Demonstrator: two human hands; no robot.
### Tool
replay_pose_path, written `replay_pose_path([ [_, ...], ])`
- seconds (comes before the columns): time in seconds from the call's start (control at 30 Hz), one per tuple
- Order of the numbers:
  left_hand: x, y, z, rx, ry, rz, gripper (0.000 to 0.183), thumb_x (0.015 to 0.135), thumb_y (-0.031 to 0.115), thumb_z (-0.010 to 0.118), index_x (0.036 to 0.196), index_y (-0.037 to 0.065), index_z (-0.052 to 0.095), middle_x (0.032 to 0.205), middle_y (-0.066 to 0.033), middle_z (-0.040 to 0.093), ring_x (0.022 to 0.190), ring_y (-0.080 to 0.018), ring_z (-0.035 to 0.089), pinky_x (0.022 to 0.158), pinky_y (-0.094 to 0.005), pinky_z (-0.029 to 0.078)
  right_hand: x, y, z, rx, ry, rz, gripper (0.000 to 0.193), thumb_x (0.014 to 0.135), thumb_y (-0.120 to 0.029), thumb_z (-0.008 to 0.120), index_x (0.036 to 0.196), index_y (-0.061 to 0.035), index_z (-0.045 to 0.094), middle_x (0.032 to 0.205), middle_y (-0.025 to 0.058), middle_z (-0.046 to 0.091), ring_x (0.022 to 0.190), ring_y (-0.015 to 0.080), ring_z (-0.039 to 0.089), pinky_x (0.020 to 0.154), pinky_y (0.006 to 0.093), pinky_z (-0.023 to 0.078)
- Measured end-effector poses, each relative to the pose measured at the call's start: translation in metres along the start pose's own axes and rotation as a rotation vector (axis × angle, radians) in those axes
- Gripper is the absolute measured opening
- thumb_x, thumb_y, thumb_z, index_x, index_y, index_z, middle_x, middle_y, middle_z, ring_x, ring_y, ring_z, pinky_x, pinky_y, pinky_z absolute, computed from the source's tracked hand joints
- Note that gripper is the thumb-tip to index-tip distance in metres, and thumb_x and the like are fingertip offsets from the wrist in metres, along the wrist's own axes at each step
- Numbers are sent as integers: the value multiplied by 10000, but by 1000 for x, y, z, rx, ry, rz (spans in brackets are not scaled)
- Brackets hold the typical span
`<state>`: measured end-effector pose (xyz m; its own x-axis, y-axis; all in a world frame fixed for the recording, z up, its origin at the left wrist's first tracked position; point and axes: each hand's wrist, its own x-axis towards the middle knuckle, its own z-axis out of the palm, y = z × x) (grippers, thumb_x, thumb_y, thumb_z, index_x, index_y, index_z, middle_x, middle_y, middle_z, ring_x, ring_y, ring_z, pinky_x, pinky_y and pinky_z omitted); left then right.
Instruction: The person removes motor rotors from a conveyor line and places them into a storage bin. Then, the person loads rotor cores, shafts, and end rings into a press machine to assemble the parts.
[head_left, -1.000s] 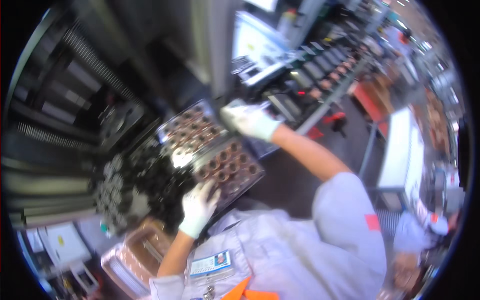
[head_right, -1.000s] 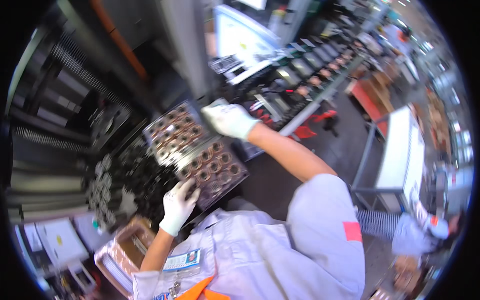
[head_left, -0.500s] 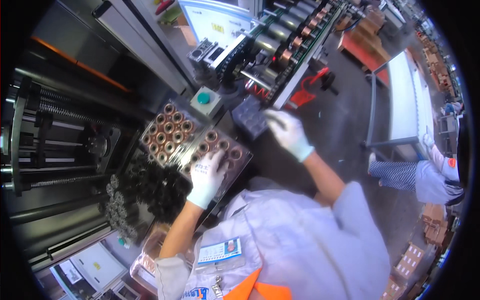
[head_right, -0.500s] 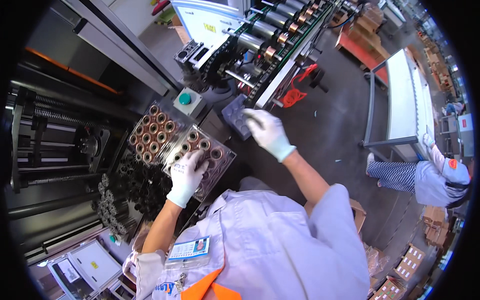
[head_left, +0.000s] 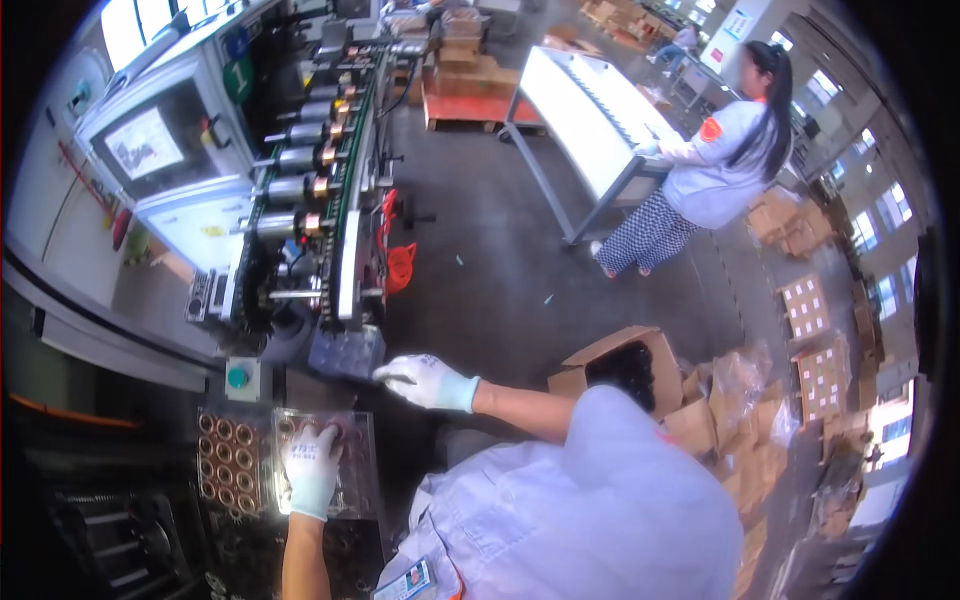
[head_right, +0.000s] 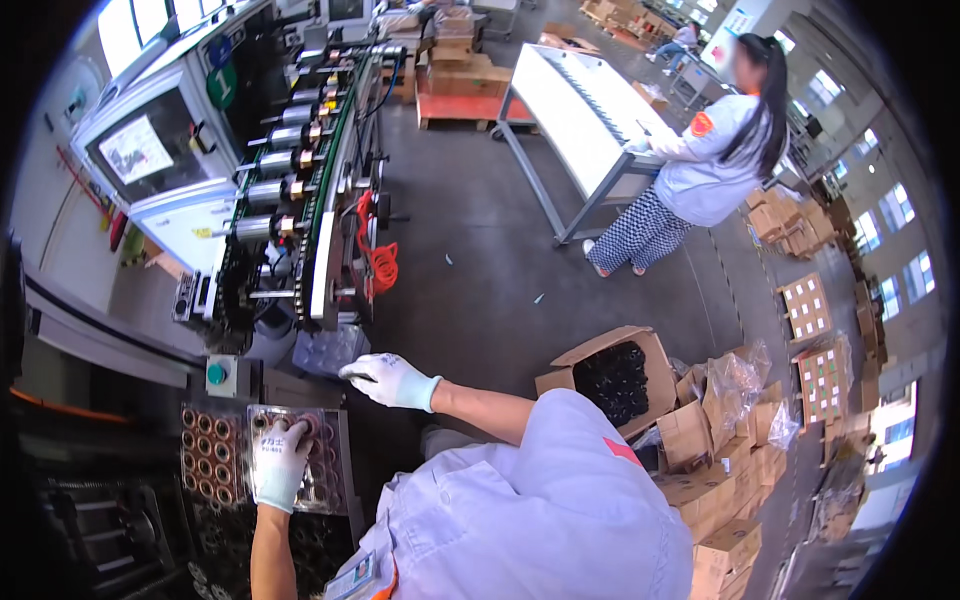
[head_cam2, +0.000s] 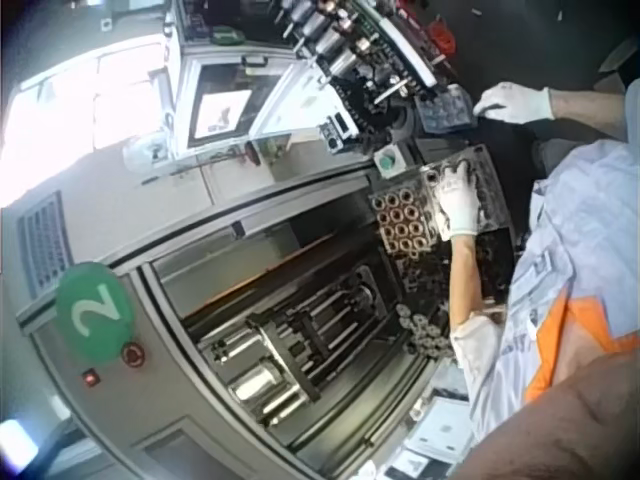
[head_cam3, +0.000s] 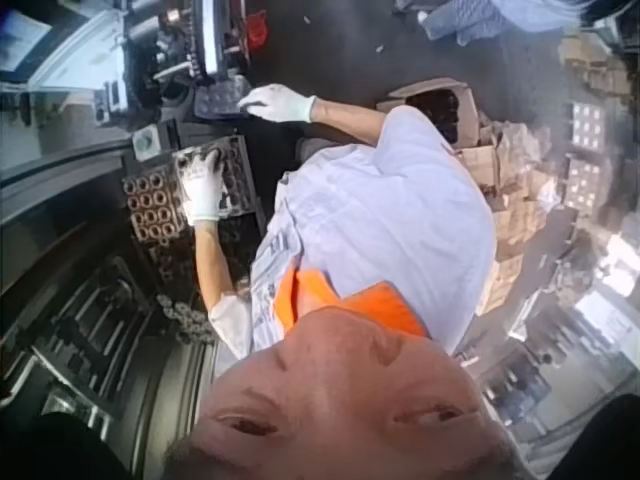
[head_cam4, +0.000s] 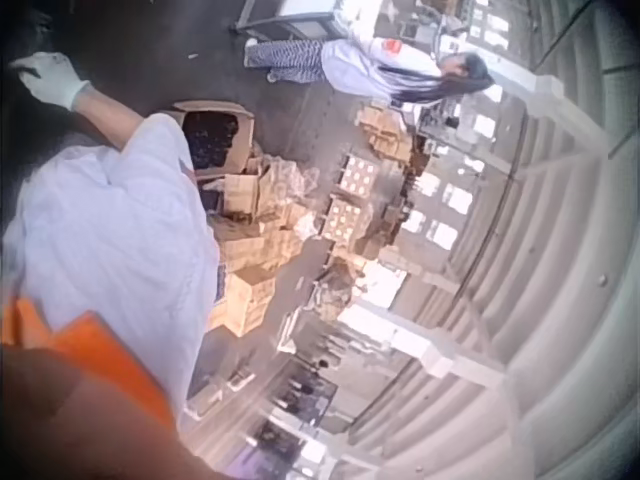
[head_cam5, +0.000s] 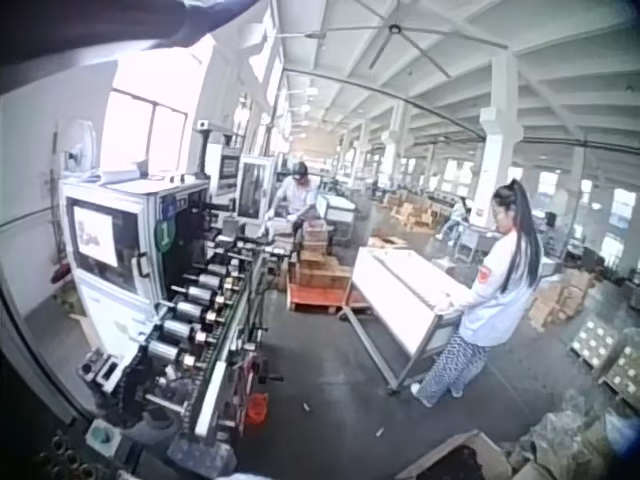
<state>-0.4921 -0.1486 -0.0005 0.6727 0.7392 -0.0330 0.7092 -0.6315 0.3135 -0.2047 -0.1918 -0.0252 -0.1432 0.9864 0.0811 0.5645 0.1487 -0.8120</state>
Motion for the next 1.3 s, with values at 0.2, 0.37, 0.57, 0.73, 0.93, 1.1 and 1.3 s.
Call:
replay_pose_path([
  [0.2, 18, -4, 0, 7, -6, 106, 214, 726, 154, 804, 909, 79, 721, 957, -143, 628, 910, -361, 626, 819, -483, 481, 16, 45, -49, 4, 120, 45, 314, 978, -183, 569, 1258, -75, 662, 1182, 192, 673, 1101, 370, 642, 965, 432, 505],
  [0.37, 18, 8, -14, -74, 15, -114, 192, 728, 89, 817, 873, 47, 699, 1004, -165, 610, 869, -365, 639, 731, -468, 519, 65, 108, -106, 24, 297, 15, 408, 939, -216, 627, 1324, -82, 624, 1273, 203, 624, 1174, 365, 614, 1027, 432, 480],
  [0.57, 32, 45, -37, -824, 450, -694, 182, 929, 143, 735, 1020, -4, 678, 1120, -95, 673, 860, -140, 623, 718, -297, 508, 125, 164, -200, -5, 299, 32, 636, 864, -212, 694, 1451, -90, 482, 1396, 201, 518, 1286, 389, 534, 1090, 425, 441],
  [0.73, 81, 126, -23, -1090, 520, -790, 242, 956, 163, 716, 1113, -18, 694, 987, -58, 726, 863, -110, 666, 784, -249, 531, 223, 202, -218, -272, 47, -176, 710, 825, -306, 730, 1465, -132, 477, 1442, 200, 494, 1329, 391, 494, 1096, 443, 431],
  [0.93, 104, 171, 15, -1563, 601, -831, 284, 930, 96, 734, 1153, -69, 677, 1091, -135, 724, 983, -221, 710, 942, -389, 587, 305, 241, -211, -245, -442, -19, 437, 684, -304, 834, 1075, -131, 745, 1007, 151, 730, 982, 327, 691, 874, 415, 534],
  [1.1, 99, 178, 24, -1634, 811, -870, 178, 916, 82, 746, 1041, -35, 698, 1022, -125, 724, 925, -240, 715, 924, -479, 595, 286, 251, -229, 662, 20, 142, 293, 855, -204, 820, 1068, -24, 732, 1056, 40, 724, 985, 111, 652, 900, 305, 522],
  [1.3, 136, 140, 30, -1651, 760, -800, 251, 921, 135, 756, 1065, -57, 685, 1017, -134, 727, 894, -233, 721, 893, -431, 600, 292, 270, -314, 838, 223, -14, 416, 998, -357, 647, 1288, -77, 544, 1143, 112, 702, 1091, 260, 678, 901, 420, 553],
])
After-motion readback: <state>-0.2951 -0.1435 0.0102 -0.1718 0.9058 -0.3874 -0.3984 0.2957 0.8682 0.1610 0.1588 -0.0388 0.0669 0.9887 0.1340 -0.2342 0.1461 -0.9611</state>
